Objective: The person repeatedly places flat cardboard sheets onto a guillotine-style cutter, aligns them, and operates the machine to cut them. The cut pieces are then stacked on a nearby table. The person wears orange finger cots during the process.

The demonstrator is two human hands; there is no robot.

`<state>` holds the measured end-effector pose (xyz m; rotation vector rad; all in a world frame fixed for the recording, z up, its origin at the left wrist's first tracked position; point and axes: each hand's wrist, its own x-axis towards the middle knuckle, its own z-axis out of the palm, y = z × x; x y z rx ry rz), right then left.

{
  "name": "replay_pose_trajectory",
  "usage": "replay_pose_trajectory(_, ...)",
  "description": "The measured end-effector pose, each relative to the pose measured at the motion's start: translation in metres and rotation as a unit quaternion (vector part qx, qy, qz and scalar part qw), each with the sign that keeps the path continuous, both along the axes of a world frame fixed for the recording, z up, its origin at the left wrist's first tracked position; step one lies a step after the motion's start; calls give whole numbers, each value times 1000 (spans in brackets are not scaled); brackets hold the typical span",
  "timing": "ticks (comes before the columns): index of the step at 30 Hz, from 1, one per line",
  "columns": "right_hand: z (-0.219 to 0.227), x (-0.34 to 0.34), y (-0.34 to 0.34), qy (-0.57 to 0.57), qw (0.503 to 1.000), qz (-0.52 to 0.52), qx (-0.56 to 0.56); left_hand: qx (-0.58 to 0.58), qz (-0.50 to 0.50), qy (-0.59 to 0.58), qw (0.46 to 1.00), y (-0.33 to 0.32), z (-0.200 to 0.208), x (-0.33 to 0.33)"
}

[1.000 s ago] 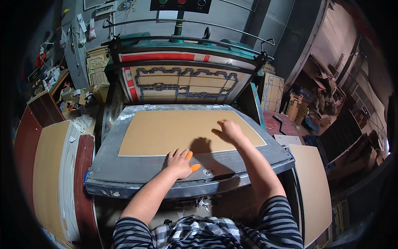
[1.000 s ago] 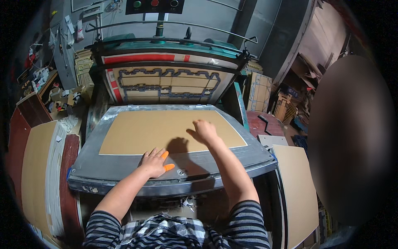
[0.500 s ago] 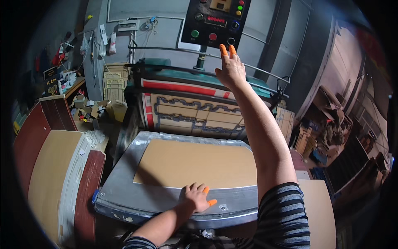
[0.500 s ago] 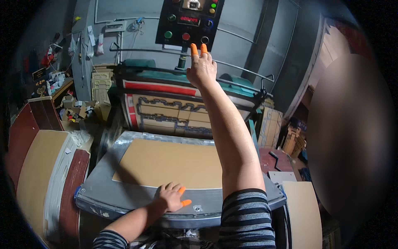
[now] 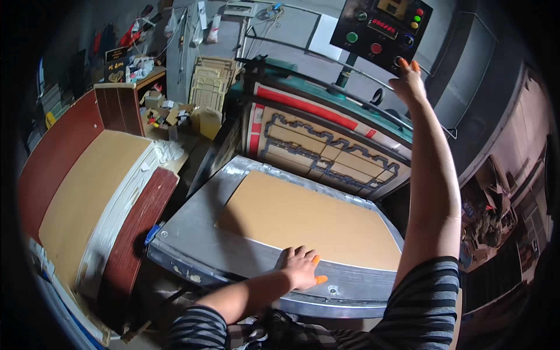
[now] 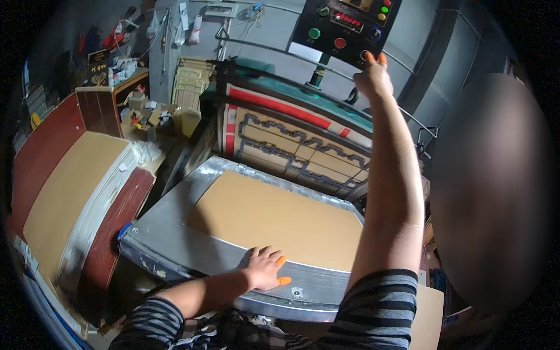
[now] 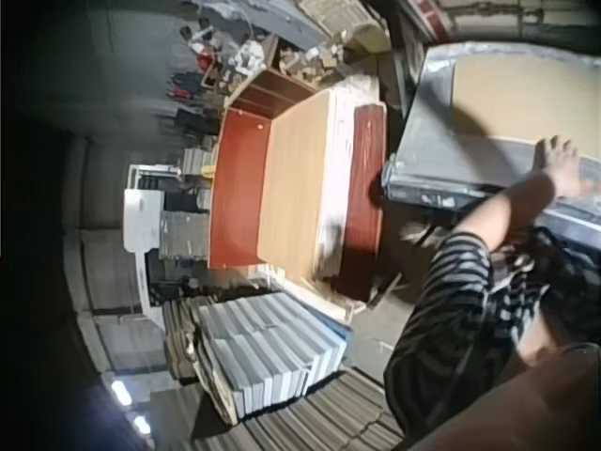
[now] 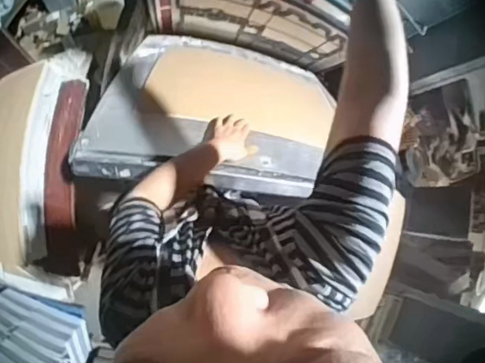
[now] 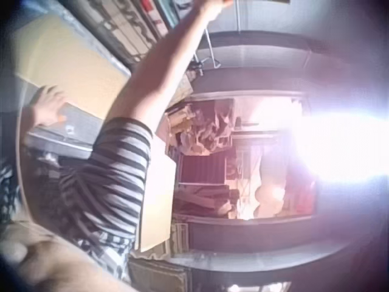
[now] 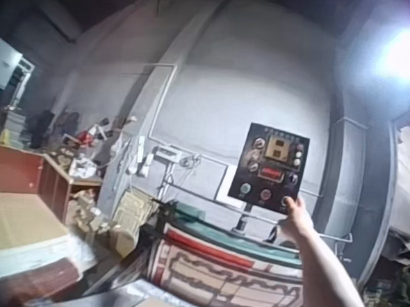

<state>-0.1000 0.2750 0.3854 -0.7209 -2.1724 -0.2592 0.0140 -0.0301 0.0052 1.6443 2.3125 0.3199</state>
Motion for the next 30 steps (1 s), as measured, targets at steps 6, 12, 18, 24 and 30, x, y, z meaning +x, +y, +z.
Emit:
replay_pose_trajectory(6,-54,97,-76,22,978,138,154,117,15,41,992,13,0,-19)
replay_pose_trajectory(12,-102,253,-184,-89,936,281,192,101,82,162,978,121,91,-137)
replay_pose_trajectory(18,-178,422,-215,-89,984,157,8,595,-23,176,784,116,153,-127)
replay_pose_trajectory(24,-344,520,-216,51,962,-94,-250,533,-197,-55,821,60,42,5)
replay_pose_trajectory(30,-481,545,-219,-239,889,-66,-384,333,-238,-58,911,-34,3,44)
